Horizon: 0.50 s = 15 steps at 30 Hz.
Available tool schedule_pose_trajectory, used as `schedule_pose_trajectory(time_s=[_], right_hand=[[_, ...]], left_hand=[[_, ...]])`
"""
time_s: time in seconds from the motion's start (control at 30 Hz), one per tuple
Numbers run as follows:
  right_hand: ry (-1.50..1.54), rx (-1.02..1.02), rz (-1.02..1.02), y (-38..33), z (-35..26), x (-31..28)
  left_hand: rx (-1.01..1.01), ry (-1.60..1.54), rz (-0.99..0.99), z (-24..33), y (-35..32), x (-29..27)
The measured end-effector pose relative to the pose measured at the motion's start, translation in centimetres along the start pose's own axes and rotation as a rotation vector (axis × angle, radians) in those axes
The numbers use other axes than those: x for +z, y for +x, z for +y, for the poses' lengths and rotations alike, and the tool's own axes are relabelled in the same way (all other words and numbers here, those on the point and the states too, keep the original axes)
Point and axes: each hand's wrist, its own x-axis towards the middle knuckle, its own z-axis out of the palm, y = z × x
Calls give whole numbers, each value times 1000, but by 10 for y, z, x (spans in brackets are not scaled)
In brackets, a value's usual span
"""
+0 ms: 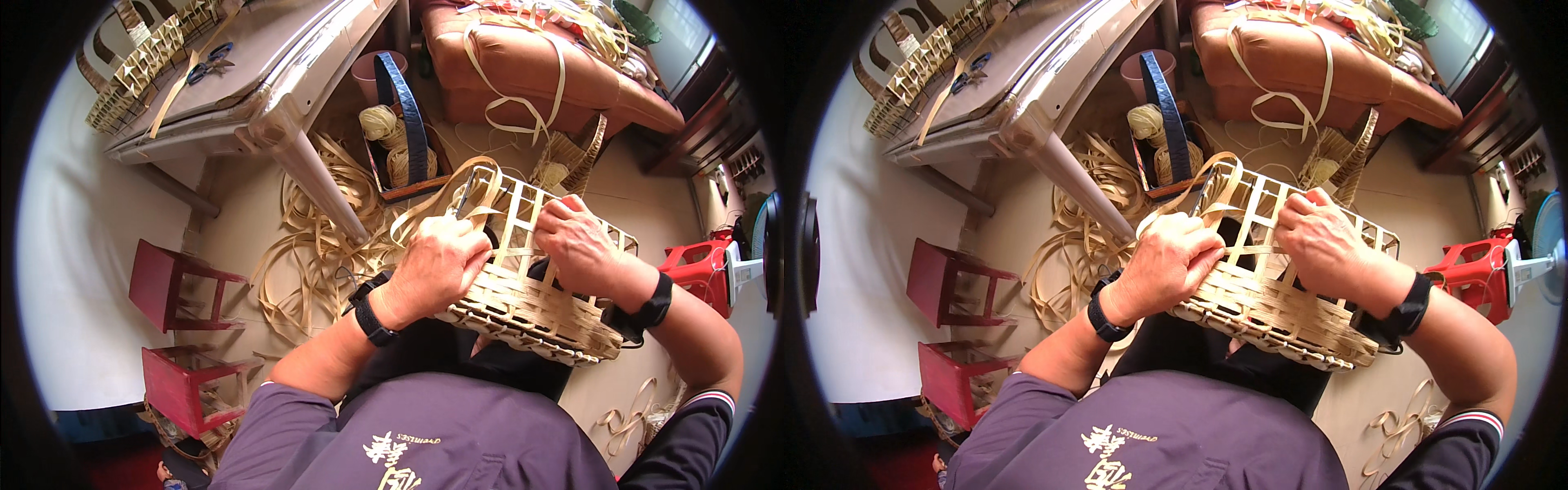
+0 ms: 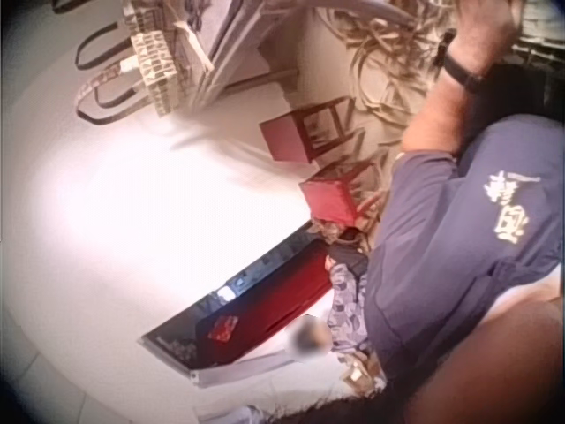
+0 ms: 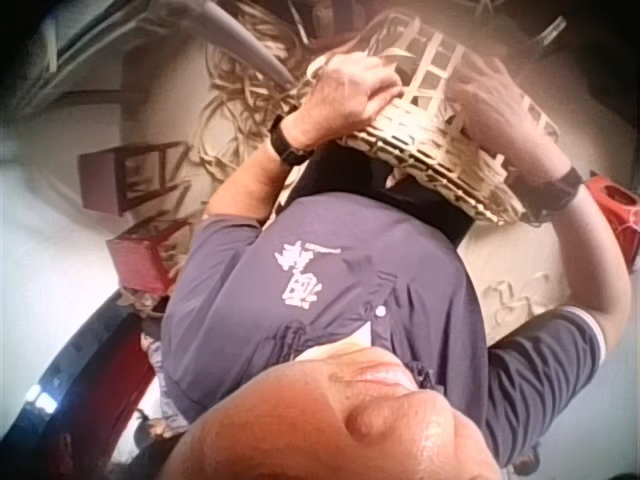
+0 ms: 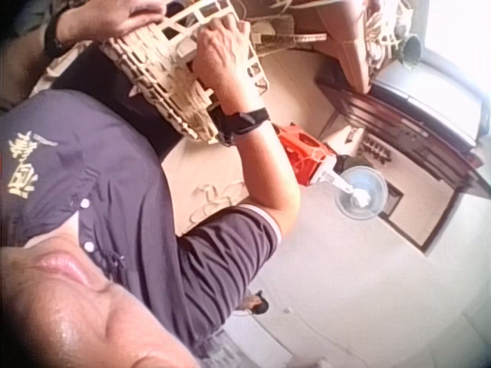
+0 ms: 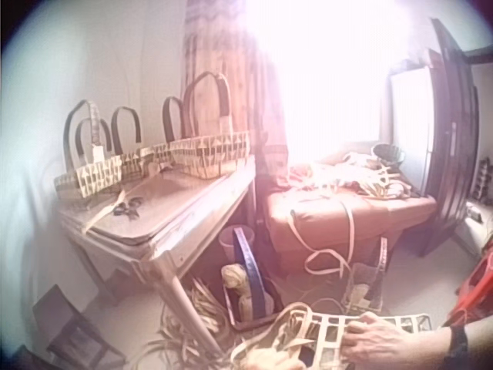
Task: The person weaves a basket by hand, threading flexible strips through a base frame, pulling them tight, and tucking the ends into the structure.
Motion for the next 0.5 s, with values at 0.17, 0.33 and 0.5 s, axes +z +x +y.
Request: schedule_pose_trajectory(time_s=[0.17, 0.33, 0.5], right_hand=[[157, -66, -235, 11, 27, -16], [-24, -2, -473, 27, 30, -4], [104, 60, -171, 11, 13, -11]], left_hand=[[-41, -30, -34, 0, 2, 5], [-16, -12, -3, 2, 2, 4], [-53, -6, 2, 2, 0, 3]])
